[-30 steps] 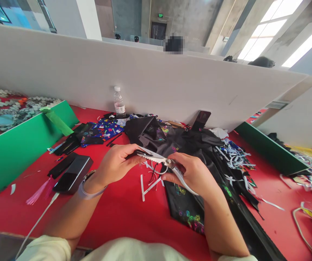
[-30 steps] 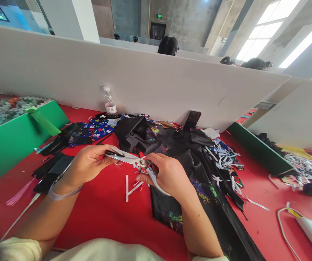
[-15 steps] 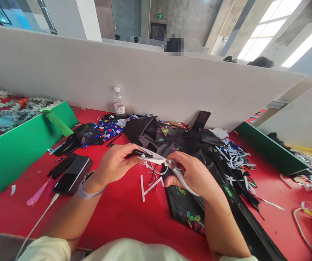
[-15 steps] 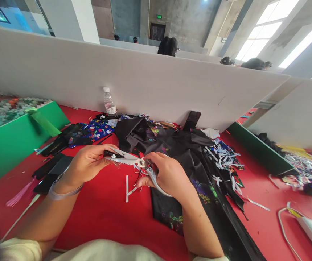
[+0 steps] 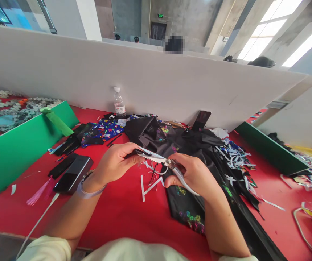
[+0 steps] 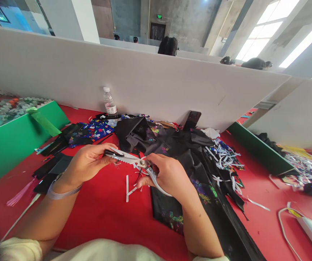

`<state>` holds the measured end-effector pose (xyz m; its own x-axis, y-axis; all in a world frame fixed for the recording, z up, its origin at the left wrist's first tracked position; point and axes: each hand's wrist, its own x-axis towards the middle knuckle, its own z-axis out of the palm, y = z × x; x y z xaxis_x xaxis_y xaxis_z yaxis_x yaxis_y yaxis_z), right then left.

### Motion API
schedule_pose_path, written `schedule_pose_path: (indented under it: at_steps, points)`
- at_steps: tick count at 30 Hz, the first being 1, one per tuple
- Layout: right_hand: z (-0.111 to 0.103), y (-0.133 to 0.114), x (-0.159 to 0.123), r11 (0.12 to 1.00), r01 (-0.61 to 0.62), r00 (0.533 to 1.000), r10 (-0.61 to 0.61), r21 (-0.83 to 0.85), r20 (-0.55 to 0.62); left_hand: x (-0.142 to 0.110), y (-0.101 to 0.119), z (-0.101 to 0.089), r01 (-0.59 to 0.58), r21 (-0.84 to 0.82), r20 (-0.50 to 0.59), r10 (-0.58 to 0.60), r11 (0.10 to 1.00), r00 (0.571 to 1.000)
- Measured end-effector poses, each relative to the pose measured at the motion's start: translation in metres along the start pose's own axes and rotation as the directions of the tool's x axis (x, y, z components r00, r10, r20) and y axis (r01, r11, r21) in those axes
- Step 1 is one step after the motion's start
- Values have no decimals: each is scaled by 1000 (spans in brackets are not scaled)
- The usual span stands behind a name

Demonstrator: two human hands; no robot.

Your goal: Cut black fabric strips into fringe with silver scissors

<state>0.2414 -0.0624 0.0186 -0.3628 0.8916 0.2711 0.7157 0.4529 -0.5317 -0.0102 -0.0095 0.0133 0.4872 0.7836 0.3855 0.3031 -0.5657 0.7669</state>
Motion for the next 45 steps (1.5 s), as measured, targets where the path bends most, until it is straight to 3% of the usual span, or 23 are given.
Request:
schedule_pose_path:
  at_steps: [8,16,45]
  points:
    - [0,1,1,1000,9,1000,-9,5,-2,-1,-2,1,4,-19,-5,-4,1000,1000]
    - [-2,3,2,996,15,998,-19,83,53,-1,-2,-1,-77,18,14,77,997,997]
    - [3,1,0,1000,3,1000,-3,-23,-18,-1,-5,-2,-105,41,-37,107,994,994]
